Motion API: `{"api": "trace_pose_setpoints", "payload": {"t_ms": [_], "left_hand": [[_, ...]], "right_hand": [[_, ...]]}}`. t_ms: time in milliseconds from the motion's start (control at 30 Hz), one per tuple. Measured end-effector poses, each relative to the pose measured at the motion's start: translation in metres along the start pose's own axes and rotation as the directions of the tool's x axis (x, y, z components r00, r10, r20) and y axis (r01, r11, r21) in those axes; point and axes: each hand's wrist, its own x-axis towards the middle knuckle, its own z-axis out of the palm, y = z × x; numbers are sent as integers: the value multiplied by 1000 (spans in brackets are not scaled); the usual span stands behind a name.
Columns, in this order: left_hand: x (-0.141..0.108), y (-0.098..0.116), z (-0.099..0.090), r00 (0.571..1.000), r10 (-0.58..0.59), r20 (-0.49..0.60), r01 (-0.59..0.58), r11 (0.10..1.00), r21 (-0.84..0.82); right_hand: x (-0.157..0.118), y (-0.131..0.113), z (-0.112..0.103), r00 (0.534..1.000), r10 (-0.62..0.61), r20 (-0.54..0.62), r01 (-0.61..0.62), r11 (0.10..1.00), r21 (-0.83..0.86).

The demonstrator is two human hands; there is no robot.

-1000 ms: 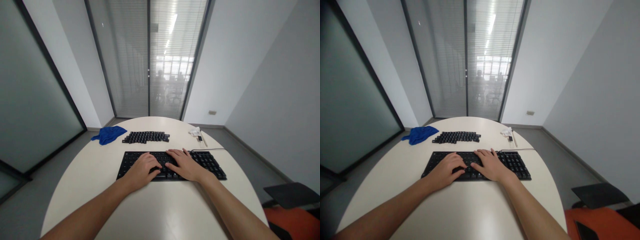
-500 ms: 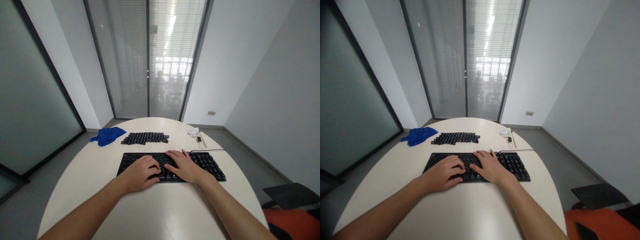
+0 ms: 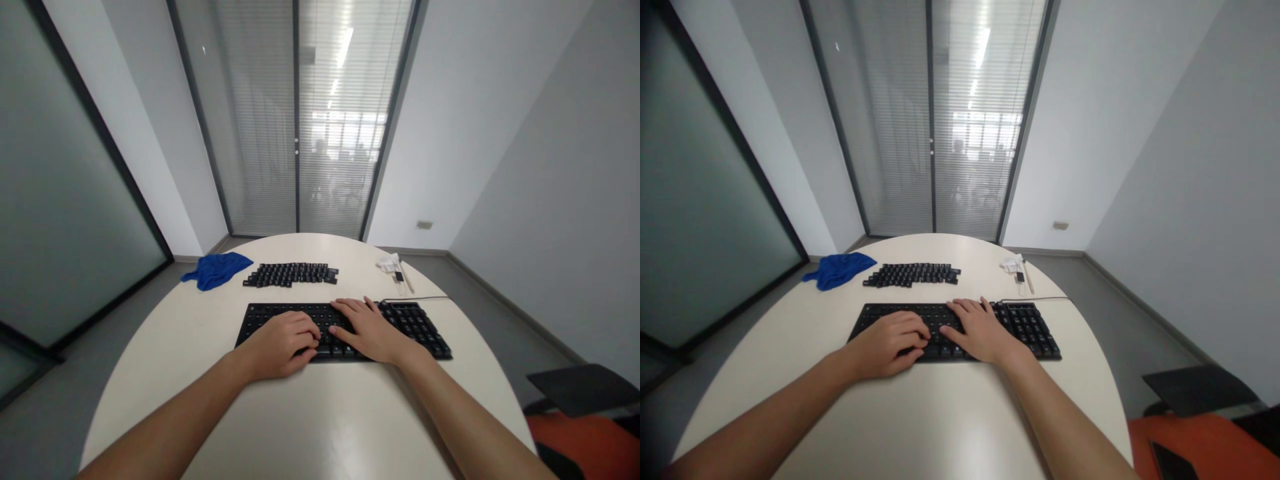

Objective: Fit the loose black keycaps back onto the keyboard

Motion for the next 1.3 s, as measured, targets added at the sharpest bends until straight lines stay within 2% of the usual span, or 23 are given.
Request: {"api": "trace_pose_setpoints", "payload": {"t_ms": [333,533,600,667,767,867,1133,1300], "left_hand": [[0,3,-3,999,-32,43,32,999,2],[-2,5,-3,989,-149,11,150,987,-57],[-4,4,-4,987,-162,4,162,985,-66],[-4,4,-5,988,-156,4,155,986,-67],[-4,4,-6,990,-143,15,143,988,-58],[-4,3,-5,992,-123,24,123,992,-30],[-7,1,-1,1000,-7,-23,7,999,33],[-4,4,-3,998,-58,12,57,997,51]], "right_hand": [[0,1,1,1000,2,4,-2,1000,9],[2,0,0,1000,5,-5,-5,1000,17],[3,-4,-3,999,-34,-23,35,999,35],[3,-8,-7,991,-130,-35,132,988,77],[3,-15,-15,955,-296,-26,296,942,156],[2,-16,-19,925,-379,-19,376,910,177],[2,-14,-14,917,-397,-40,398,907,139],[1,-17,-17,924,-383,-15,382,917,118]]}}
